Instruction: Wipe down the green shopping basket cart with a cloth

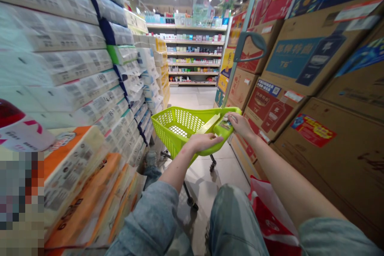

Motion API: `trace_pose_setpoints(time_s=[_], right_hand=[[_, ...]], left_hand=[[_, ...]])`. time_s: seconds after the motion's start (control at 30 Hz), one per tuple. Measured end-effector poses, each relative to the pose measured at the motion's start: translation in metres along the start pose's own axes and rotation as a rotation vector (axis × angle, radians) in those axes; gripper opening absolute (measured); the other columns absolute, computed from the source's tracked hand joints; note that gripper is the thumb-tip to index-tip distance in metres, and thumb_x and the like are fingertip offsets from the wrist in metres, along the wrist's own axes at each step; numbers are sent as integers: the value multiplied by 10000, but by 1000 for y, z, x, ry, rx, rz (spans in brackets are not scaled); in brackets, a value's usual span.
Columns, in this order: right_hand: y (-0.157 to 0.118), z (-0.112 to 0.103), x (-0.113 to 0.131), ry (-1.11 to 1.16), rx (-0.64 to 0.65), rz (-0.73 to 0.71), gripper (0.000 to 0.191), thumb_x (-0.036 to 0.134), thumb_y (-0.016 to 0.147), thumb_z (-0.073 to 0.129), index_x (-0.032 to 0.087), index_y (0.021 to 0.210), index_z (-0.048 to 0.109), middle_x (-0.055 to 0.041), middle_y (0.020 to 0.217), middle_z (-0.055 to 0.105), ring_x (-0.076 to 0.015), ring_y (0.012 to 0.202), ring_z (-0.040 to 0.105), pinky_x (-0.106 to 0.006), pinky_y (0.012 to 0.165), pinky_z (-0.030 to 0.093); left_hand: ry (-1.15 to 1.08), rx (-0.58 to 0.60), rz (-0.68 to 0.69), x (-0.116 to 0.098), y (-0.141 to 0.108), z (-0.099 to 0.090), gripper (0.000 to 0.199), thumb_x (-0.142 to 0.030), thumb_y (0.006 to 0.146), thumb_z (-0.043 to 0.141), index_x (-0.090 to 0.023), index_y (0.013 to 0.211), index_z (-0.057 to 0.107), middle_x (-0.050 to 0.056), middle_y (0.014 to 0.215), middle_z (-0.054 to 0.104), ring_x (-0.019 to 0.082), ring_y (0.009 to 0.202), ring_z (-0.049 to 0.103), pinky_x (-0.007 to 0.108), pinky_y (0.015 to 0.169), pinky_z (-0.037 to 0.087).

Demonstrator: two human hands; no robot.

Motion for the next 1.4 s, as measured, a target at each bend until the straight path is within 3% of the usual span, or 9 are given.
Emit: trace_pose_setpoints(time_s=[0.13,0.37,0.53,0.77,0.97,1.13,1.3,1.4], right_hand=[[-5,2,6,-18,-2,-43,322,309,858,421,206,1060,650,-79,1124,643,-209,1115,546,-406,1021,375],[-44,6,59,50,39,-159,322,307,885,415,249,1111,637,-53,1186,612,-203,1169,504,-418,1039,362],[-64,11,88,-2,28,-218,307,276,891,408,249,1066,659,-54,1209,599,-211,1190,484,-442,1073,309],[-64,11,84,-20,39,-244,290,243,878,416,243,1038,658,-58,1204,603,-213,1179,492,-451,1061,320],[-64,10,80,-2,-12,-215,220,214,833,458,206,887,671,-68,1170,619,-207,1148,508,-412,1050,332],[-57,10,77,34,-42,-187,191,190,795,475,198,768,664,-63,1075,659,-199,1076,548,-378,1014,367],[-53,8,71,39,-50,-170,212,170,782,460,198,730,664,-60,1029,673,-197,1050,562,-364,982,392],[-60,4,73,41,-50,-194,231,187,814,439,198,761,663,-61,1066,662,-201,1076,549,-394,1006,368]], left_hand=[[-2,-68,11,-6,1,-3,736,-753,773,152,-288,1127,600,43,1119,651,253,1016,592,318,826,432],[-16,-216,-78,5,3,-8,569,-613,848,230,-279,1138,587,46,1125,648,237,1009,595,309,814,436],[44,-310,-53,3,1,-10,463,-492,865,292,-254,1120,596,62,1156,626,226,1051,568,325,879,412],[51,-336,-75,-4,-4,-12,458,-474,859,301,-243,1113,605,81,1166,609,236,1081,543,367,931,373],[36,-368,-96,-7,-6,-11,423,-424,861,312,-232,1107,597,85,1160,610,235,1081,539,374,929,369],[66,-400,-95,-15,-9,-9,403,-379,873,296,-220,1088,597,92,1146,612,246,1083,537,466,991,303],[41,-470,-109,-23,-13,-7,353,-335,873,324,-220,1070,594,94,1130,619,260,1074,539,562,1042,180],[-56,-544,-141,-24,-17,-9,337,-279,872,325,-217,1103,563,87,1142,621,247,1082,541,535,1048,195]])
Point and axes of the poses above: each hand's wrist, its own y-axis towards the middle knuckle, its own z-axis out of the palm, x = y × z, the point moved 7 cm from there along y, towards the middle knuckle
